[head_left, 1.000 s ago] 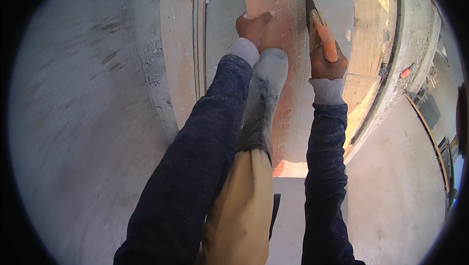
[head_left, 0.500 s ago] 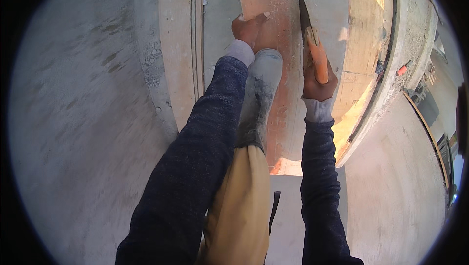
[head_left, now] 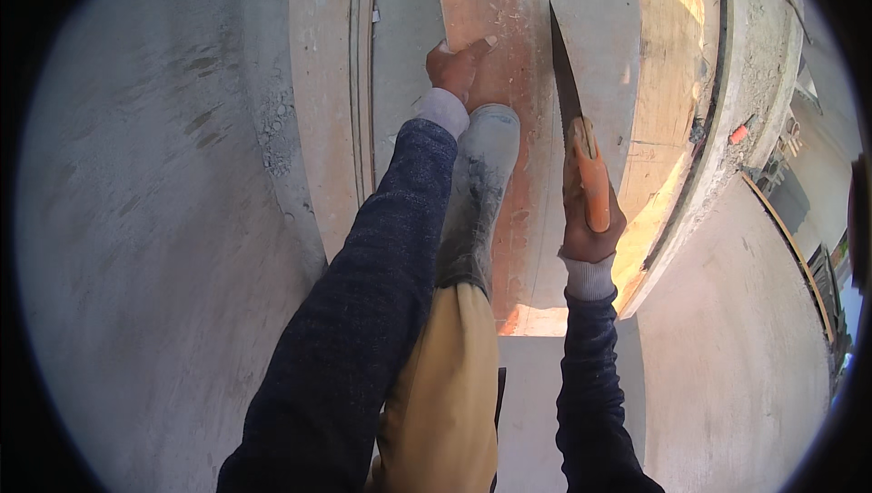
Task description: The person uses a hand saw to cut a long wooden plank placed on a concrete surface. They hold the plank with one hand and saw with the other, periodically repositioning the plank to continue the cut. The cut piece is separated and set aside.
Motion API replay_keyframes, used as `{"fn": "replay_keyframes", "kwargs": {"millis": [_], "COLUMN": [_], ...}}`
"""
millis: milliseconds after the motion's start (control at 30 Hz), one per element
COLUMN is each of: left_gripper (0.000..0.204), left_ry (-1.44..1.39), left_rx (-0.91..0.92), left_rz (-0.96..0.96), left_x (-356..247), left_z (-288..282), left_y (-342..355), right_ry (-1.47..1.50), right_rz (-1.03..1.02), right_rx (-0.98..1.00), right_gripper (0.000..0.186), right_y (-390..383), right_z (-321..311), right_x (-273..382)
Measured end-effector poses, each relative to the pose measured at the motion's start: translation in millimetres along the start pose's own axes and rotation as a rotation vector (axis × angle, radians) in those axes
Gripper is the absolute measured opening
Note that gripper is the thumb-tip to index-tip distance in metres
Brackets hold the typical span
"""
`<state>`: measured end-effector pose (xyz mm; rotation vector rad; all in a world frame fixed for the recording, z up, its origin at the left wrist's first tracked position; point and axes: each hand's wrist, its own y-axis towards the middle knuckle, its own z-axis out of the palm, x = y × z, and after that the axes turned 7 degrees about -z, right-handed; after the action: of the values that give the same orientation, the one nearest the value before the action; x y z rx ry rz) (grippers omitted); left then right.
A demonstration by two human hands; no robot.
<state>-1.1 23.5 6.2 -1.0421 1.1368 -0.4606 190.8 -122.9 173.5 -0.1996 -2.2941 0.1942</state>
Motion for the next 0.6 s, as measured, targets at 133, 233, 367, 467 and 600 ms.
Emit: {"fn": "replay_keyframes", "kwargs": {"millis": [133, 233, 367, 467, 600], "left_gripper": [0.048, 0.048, 0.047, 0.046, 0.046], "left_ry": [0.019, 0.009, -0.018, -0.013, 0.027], "left_rx": [-0.023, 0.010, -0.025, -0.041, -0.056], "left_rz": [0.042, -0.013, 0.073, 0.024, 0.074], "left_x": [31, 21, 41, 28, 22], "left_z": [-15, -7, 15, -8, -5], "left_y": [-5, -4, 6, 1, 0], "right_ry": [0.064, 0.122, 0.019, 0.067, -0.024], "right_rz": [0.279, 0.132, 0.120, 0.038, 0.310], "right_rx": [0.161, 0.054, -0.013, -0.021, 0.193], "right_gripper": [0.039, 0.038, 0.032, 0.031, 0.037], "right_y": [-105, -44, 78, -8, -98], "right_z": [-84, -45, 19, 3, -83], "right_x": [72, 39, -27, -5, 82]}}
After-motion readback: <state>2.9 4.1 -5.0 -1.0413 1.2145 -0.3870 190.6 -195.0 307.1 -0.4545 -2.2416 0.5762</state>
